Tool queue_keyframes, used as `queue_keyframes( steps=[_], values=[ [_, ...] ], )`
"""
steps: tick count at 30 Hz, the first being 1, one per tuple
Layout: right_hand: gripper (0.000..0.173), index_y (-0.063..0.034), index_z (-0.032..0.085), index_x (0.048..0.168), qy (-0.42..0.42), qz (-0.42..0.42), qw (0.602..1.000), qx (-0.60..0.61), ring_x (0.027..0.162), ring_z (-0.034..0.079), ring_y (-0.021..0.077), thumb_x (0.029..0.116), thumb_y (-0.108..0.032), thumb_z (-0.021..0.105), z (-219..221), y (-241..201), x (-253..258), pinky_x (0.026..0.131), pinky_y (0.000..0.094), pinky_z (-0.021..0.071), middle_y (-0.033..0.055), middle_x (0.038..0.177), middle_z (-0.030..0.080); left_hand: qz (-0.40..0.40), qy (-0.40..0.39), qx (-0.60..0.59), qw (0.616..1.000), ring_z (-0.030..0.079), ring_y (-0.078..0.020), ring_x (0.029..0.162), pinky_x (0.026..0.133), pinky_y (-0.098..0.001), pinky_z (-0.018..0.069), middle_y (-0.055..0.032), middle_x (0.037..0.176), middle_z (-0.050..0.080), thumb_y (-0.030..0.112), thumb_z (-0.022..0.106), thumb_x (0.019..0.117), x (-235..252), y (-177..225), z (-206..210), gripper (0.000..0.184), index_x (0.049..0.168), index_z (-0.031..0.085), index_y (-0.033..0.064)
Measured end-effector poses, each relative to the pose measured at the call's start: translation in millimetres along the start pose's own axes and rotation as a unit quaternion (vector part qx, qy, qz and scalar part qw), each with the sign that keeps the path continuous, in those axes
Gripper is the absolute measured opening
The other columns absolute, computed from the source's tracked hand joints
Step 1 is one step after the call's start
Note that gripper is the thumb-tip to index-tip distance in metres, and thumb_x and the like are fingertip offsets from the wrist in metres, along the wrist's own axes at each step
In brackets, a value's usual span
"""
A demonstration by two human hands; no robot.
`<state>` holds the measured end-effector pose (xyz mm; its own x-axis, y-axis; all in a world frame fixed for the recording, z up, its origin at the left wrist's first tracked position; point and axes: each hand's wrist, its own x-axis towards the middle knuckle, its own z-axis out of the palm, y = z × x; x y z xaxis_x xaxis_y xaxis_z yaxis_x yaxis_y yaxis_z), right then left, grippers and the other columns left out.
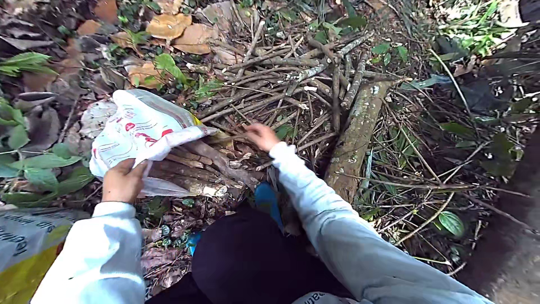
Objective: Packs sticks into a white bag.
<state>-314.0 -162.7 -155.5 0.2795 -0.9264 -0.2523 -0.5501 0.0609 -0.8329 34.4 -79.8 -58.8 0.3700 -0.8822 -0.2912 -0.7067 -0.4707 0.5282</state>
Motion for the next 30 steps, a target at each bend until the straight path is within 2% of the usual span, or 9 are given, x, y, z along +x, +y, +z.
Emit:
queue_keyframes(
  steps=[3, 8, 11, 13, 16, 20, 23, 26, 30],
  values=[
    [0.035, 0.0041, 0.063, 0.132, 0.086, 0.226, 0.97, -0.017, 0.125, 0.062, 0.0409, 0.1029, -0.014, 0.059, -18.4, 92.0, -6.6, 0.11, 0.0599, 0.0453, 0.026, 0.128, 0.067, 0.007, 0.036, -0.022, 0.999, 0.062, -0.0481, 0.097, 0.086, -0.0713, 0.0428, -0.036, 0.103, 0.064, 0.024, 0.056, 0.108, 7.9, -1.7, -3.6, 0.037, 0.111, 0.066, -0.0111],
    [0.046, 0.0004, 0.059, 0.141, 0.067, 0.266, 0.958, -0.082, 0.136, 0.054, 0.0392, 0.0975, -0.015, 0.066, 14.5, 106.8, 20.2, 0.114, 0.0583, 0.0422, 0.0239, 0.144, 0.057, -0.005, -0.003, -0.013, 1.0, 0.062, -0.0417, 0.091, 0.084, -0.0668, 0.0448, -0.0317, 0.098, 0.065, 0.022, 0.056, 0.1077, 7.6, 15.4, 3.0, 0.033, 0.111, 0.066, -0.0097],
    [0.084, -0.0018, 0.025, 0.162, -0.046, 0.316, 0.936, -0.149, 0.142, 0.047, 0.0429, 0.0966, -0.029, 0.07, 46.3, 111.4, 47.2, 0.116, 0.0593, 0.0396, 0.028, 0.156, 0.044, -0.006, -0.033, 0.025, 0.999, 0.062, -0.0423, 0.091, 0.084, -0.0661, 0.0447, -0.0306, 0.096, 0.065, 0.021, 0.058, 0.1073, 6.3, 23.9, 7.1, 0.031, 0.11, 0.066, -0.0085],
    [0.082, -0.0029, 0.015, 0.164, -0.09, 0.333, 0.915, -0.207, 0.143, 0.045, 0.0454, 0.1028, -0.031, 0.061, 66.4, 114.1, 46.8, 0.117, 0.061, 0.0358, 0.0284, 0.158, 0.041, -0.011, -0.05, 0.032, 0.998, 0.062, -0.0404, 0.09, 0.083, -0.0643, 0.0446, -0.0296, 0.096, 0.064, 0.02, 0.058, 0.1072, 7.0, 23.3, 7.7, 0.029, 0.11, 0.065, -0.0083],
    [0.057, -0.0013, 0.036, 0.158, -0.107, 0.3, 0.898, -0.304, 0.14, 0.046, 0.049, 0.1049, -0.014, 0.052, 70.6, 103.8, 26.8, 0.112, 0.0676, 0.0368, 0.0284, 0.155, 0.045, -0.019, -0.068, 0.033, 0.997, 0.062, -0.0391, 0.09, 0.084, -0.0633, 0.0448, -0.0289, 0.096, 0.064, 0.019, 0.058, 0.1072, 7.4, 22.1, 10.2, 0.028, 0.111, 0.064, -0.0085],
    [0.042, 0.0038, 0.052, 0.144, -0.157, 0.276, 0.882, -0.349, 0.129, 0.056, 0.0514, 0.1042, -0.01, 0.051, 46.6, 82.3, 5.8, 0.1, 0.0741, 0.0447, 0.0305, 0.142, 0.057, -0.024, -0.074, 0.044, 0.996, 0.061, -0.0383, 0.089, 0.082, -0.0629, 0.0446, -0.0278, 0.096, 0.064, 0.021, 0.058, 0.1075, 5.8, 18.0, 9.9, 0.029, 0.111, 0.064, -0.007],
    [0.044, 0.0026, 0.052, 0.144, -0.168, 0.252, 0.876, -0.375, 0.128, 0.058, 0.0498, 0.1031, -0.013, 0.054, -5.8, 33.3, -10.9, 0.102, 0.0721, 0.0418, 0.0288, 0.14, 0.059, -0.018, -0.077, 0.05, 0.996, 0.061, -0.0396, 0.088, 0.081, -0.0639, 0.0442, -0.0285, 0.095, 0.064, 0.022, 0.058, 0.1078, 5.0, 15.0, 8.6, 0.029, 0.111, 0.063, -0.007],
    [0.044, -0.001, 0.052, 0.145, -0.185, 0.246, 0.884, -0.353, 0.125, 0.061, 0.0483, 0.1024, -0.013, 0.056, -44.1, 0.8, -34.5, 0.098, 0.0696, 0.048, 0.028, 0.135, 0.062, -0.016, -0.072, 0.051, 0.996, 0.061, -0.0405, 0.089, 0.082, -0.0646, 0.0441, -0.0296, 0.095, 0.063, 0.021, 0.058, 0.1076, 2.1, 13.4, 8.9, 0.03, 0.11, 0.063, -0.0079],
    [0.033, 0.0012, 0.057, 0.134, -0.169, 0.272, 0.905, -0.281, 0.116, 0.064, 0.0497, 0.1052, -0.015, 0.055, -69.0, 26.3, -103.4, 0.092, 0.0708, 0.0491, 0.03, 0.122, 0.066, -0.012, -0.073, 0.059, 0.996, 0.062, -0.0471, 0.097, 0.087, -0.0693, 0.0427, -0.0337, 0.101, 0.064, 0.021, 0.058, 0.1076, -1.8, 14.6, 6.2, 0.031, 0.113, 0.064, -0.0089]
  ],
)
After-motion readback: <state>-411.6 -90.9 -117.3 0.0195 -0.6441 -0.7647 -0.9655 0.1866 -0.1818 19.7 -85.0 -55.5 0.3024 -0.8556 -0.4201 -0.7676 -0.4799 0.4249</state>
